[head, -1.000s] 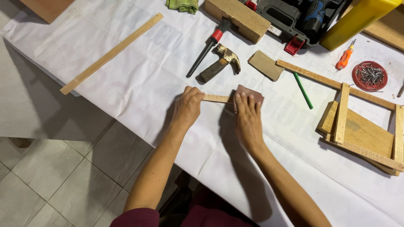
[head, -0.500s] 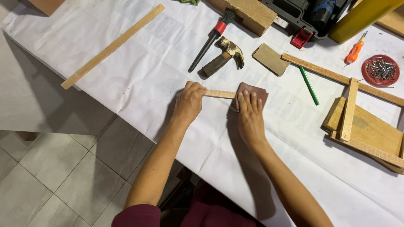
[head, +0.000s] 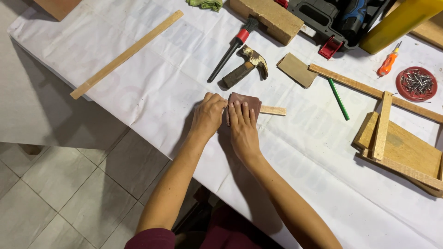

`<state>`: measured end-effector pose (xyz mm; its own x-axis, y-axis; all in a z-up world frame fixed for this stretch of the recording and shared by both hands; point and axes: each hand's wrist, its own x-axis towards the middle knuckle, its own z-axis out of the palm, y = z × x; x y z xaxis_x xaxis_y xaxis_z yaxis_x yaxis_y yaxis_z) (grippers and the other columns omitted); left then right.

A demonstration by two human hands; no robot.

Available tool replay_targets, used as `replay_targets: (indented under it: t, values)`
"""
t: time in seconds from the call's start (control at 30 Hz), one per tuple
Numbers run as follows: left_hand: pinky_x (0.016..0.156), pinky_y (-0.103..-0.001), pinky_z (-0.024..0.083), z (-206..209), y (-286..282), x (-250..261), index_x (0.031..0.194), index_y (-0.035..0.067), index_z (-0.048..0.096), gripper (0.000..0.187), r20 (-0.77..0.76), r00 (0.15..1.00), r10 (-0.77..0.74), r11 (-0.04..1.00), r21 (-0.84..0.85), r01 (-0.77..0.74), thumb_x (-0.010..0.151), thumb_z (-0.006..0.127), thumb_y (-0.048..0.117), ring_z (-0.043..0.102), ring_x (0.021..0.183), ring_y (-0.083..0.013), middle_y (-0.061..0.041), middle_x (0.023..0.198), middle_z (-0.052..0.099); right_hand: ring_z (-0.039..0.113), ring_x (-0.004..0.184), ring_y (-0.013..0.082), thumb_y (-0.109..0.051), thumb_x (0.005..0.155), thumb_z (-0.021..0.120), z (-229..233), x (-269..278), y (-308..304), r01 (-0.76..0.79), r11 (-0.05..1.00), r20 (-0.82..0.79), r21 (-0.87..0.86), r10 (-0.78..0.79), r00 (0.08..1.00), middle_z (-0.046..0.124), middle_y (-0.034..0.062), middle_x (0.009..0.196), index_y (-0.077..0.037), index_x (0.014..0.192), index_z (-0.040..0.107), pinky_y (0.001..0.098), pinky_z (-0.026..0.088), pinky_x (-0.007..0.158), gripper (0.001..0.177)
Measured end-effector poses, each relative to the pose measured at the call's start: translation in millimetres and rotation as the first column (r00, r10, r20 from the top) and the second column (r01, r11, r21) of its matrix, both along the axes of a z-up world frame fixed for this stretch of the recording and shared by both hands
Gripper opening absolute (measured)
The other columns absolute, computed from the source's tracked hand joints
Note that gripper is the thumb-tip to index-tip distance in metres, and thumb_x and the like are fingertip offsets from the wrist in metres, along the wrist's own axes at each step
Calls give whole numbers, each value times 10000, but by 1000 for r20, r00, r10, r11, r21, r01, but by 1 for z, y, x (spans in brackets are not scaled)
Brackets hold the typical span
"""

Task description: The person sands thin wooden strips with a sanding block, working along the length of each strip, then sets the strips aside. The person then uses a hammer to drive nails into a small wooden frame on the table, holding the frame steady with the other hand.

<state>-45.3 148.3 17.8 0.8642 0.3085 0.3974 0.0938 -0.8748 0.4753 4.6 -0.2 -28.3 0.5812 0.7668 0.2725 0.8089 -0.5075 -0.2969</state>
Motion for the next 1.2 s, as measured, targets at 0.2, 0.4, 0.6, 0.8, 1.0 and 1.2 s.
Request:
replay_targets:
  t: [0.2, 0.4, 0.6, 0.8, 1.0, 1.2]
  values:
    - [863, -400, 566, -3, -1, 0, 998, -10, 764, 152, -2, 1000, -3, 1000, -2, 3, 907, 645, -38, 633, 999, -285, -85, 990, 702, 361, 1490, 436, 0, 958, 493, 2, 45, -72, 105, 994, 17, 1, -105, 994, 426, 246, 1576, 28, 1516, 420, 548, 254, 1240, 563]
    - [909, -401, 549, -2, 0, 2, 1011, -7, 743, 151, -80, 997, 17, 999, -26, -20, 915, 632, -44, 615, 1036, -277, -86, 1026, 674, 339, 1499, 445, -25, 1033, 466, 11, 73, -124, 209, 977, -13, -49, -210, 978, 417, 256, 1589, 2, 1518, 424, 550, 250, 1242, 488]
    - [879, -418, 532, 6, -13, -1, 1017, 25, 729, 195, -7, 1000, 17, 999, -44, -17, 857, 640, -40, 595, 1015, -308, -99, 993, 613, 289, 1521, 414, -12, 993, 505, 43, 41, -88, 29, 996, 89, 88, -37, 995, 368, 238, 1619, -2, 1571, 372, 538, 210, 1252, 593]
    - [847, -427, 548, -19, -24, -3, 937, 29, 683, 128, 100, 994, 34, 999, 17, -35, 895, 614, -71, 628, 967, -319, -104, 942, 690, 306, 1538, 387, 17, 941, 522, 24, 17, -25, -109, 990, 86, 89, 101, 991, 377, 219, 1625, 21, 1557, 363, 512, 230, 1271, 636]
    - [775, -431, 561, -4, -27, -3, 904, 44, 693, 100, 113, 993, 27, 1000, -19, -25, 906, 619, -24, 635, 899, -313, -93, 882, 717, 305, 1524, 407, 33, 910, 522, 8, 43, -51, -78, 997, 126, 28, 74, 989, 379, 238, 1610, 48, 1555, 369, 510, 226, 1258, 664]
    - [753, -436, 555, -7, -24, 3, 920, 19, 682, 63, 84, 995, 48, 999, -17, -47, 938, 629, -10, 635, 895, -309, -106, 866, 707, 314, 1545, 376, 107, 987, 473, -3, 108, -105, 65, 998, 86, 6, -65, 994, 362, 228, 1634, 33, 1561, 375, 506, 215, 1288, 587]
